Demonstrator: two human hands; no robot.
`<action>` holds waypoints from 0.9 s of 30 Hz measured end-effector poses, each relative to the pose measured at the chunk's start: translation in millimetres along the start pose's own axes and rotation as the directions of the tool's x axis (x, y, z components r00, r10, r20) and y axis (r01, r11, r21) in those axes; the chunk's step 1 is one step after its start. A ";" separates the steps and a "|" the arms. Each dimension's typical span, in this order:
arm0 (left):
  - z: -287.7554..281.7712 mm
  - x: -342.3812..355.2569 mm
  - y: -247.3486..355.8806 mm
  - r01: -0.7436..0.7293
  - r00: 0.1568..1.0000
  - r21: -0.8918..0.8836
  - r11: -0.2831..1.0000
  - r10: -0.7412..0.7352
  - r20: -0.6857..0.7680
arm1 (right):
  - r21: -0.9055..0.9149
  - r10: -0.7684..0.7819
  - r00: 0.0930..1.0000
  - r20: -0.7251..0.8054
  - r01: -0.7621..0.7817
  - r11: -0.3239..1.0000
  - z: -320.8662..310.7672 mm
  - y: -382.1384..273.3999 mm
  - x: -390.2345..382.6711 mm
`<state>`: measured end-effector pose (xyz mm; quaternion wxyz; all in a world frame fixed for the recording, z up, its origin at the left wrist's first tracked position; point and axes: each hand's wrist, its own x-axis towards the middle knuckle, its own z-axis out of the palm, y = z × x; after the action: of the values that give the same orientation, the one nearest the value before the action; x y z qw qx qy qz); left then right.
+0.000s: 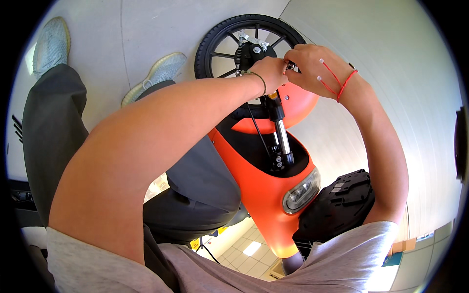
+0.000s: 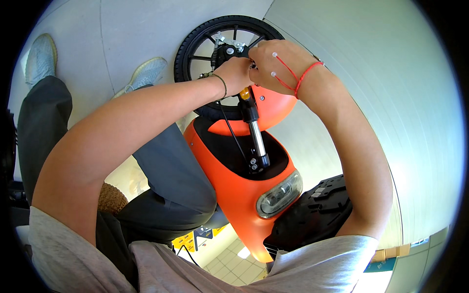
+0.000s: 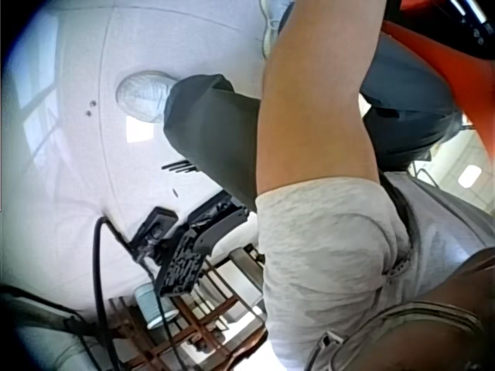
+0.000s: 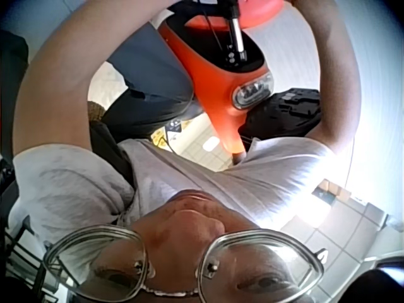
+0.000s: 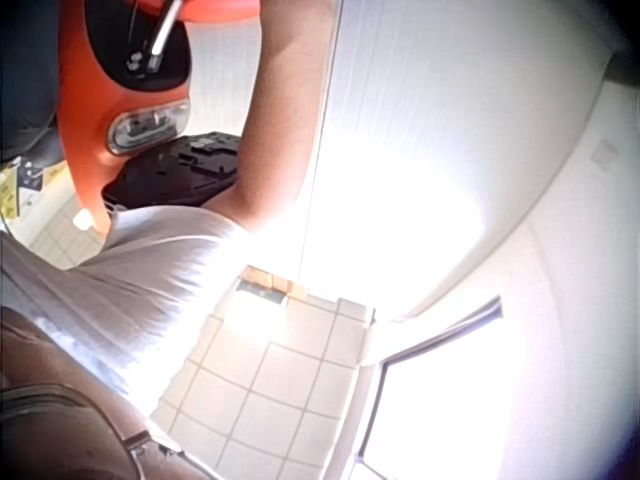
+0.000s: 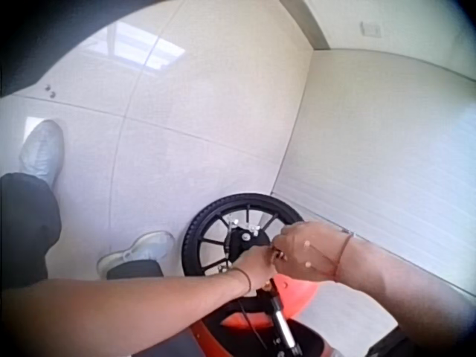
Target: The person works on the front fork and wheel assembly of an orange scooter using a socket wrench and then closes a tool case containing various wrenches and bits.
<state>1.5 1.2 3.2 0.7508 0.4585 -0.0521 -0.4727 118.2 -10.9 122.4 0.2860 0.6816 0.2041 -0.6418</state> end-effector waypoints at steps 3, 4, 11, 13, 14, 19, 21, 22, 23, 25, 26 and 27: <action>-2.0 0.0 -1.5 -0.011 1.000 0.038 0.999 0.012 -0.016 | 0.007 -0.027 0.999 -0.022 0.027 1.000 -2.9 -1.5 -2.0; -2.1 0.9 -0.8 0.000 1.000 0.029 1.000 0.000 -0.016 | 0.018 -0.029 0.999 -0.026 0.029 0.999 -2.3 -0.7 -2.4; 0.4 0.3 -1.1 -0.035 0.998 0.014 0.999 0.035 -0.045 | -0.018 -0.023 0.999 0.030 0.023 1.000 -6.7 -3.7 -2.2; -3.7 -0.2 0.1 -0.043 0.999 0.019 0.999 0.043 0.023 | -0.018 -0.032 0.999 0.036 0.033 0.999 -6.4 -2.7 -2.9; -5.9 -1.2 1.9 -0.048 0.997 0.021 0.999 0.046 0.058 | -0.018 -0.041 0.999 0.033 0.041 0.999 -5.7 -0.9 -4.2; 3.0 2.5 -8.0 -0.079 0.996 0.058 0.995 0.080 -0.024 | 0.011 -0.042 0.997 0.058 0.042 0.999 -9.7 1.8 -4.6; 6.3 4.1 -10.3 -0.054 0.997 0.062 0.997 0.057 -0.047 | 0.071 0.040 0.994 0.099 -0.047 0.996 -14.1 -0.8 -4.3; 6.8 3.5 -7.8 -0.044 0.998 0.077 0.996 0.047 -0.042 | 0.069 0.028 0.995 0.096 -0.035 0.997 -13.6 0.4 -5.3; 6.5 3.1 -5.7 -0.033 0.999 0.092 0.995 0.037 -0.037 | 0.067 0.016 0.996 0.093 -0.022 0.998 -12.9 2.6 -6.7; 3.3 3.8 -2.6 -0.052 0.999 0.146 0.988 0.051 0.007 | 0.056 0.007 0.994 0.109 -0.013 0.998 -13.8 2.9 -7.1; 1.5 3.9 -1.5 -0.061 0.998 0.173 0.983 0.057 0.028 | 0.048 0.011 0.992 0.128 -0.017 0.999 -16.2 1.4 -6.7; 0.4 3.0 -0.6 -0.075 0.997 0.172 0.982 0.070 0.034 | 0.040 0.014 0.989 0.147 -0.020 0.999 -17.5 0.1 -6.3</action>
<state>2.5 -1.4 1.9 0.7241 0.5131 -0.1202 -0.4449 130.9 1.0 128.9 0.2918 0.6401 0.1634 -0.6917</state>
